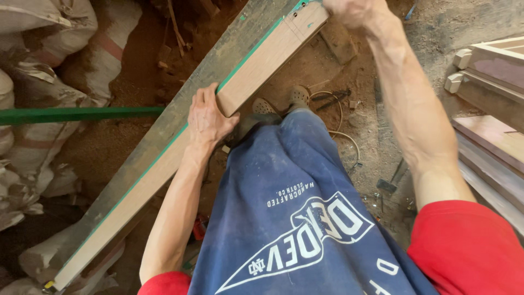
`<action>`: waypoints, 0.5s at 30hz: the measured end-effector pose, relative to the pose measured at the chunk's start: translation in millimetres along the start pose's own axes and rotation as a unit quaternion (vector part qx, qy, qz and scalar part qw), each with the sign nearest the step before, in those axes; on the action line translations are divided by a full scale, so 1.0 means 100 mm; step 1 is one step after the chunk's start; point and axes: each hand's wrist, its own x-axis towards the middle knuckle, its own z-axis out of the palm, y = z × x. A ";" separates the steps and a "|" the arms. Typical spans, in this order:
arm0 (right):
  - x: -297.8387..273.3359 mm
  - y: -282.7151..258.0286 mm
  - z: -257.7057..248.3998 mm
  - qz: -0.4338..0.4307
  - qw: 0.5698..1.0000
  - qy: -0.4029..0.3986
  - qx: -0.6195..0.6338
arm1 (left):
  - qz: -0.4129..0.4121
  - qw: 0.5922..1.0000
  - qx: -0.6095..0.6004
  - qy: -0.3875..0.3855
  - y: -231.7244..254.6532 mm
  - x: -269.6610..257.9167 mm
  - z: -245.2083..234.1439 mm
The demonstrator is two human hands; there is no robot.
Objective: The person measures and marks wooden planks using a metal ruler and a pencil. They repeatedly align the ruler, draw lines, and reposition the planks on a workbench to mark multiple sections.
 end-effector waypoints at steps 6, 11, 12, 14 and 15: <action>-0.01 -0.08 -0.13 -0.047 0.994 -0.087 -0.035 | -0.021 0.999 0.010 -0.035 -0.12 -0.15 -0.15; 0.13 -0.19 -0.12 -0.063 0.993 -0.086 -0.058 | -0.040 0.998 0.014 -0.048 -0.17 -0.14 -0.14; 0.14 -0.20 -0.12 -0.066 0.992 -0.085 -0.059 | -0.038 0.998 0.011 -0.050 -0.19 -0.14 -0.14; 0.16 -0.21 -0.14 -0.071 0.992 -0.085 -0.062 | -0.036 0.998 0.006 -0.053 -0.21 -0.14 -0.12; 0.18 -0.21 -0.15 -0.073 0.992 -0.084 -0.061 | -0.038 0.998 -0.001 -0.041 -0.22 -0.14 -0.10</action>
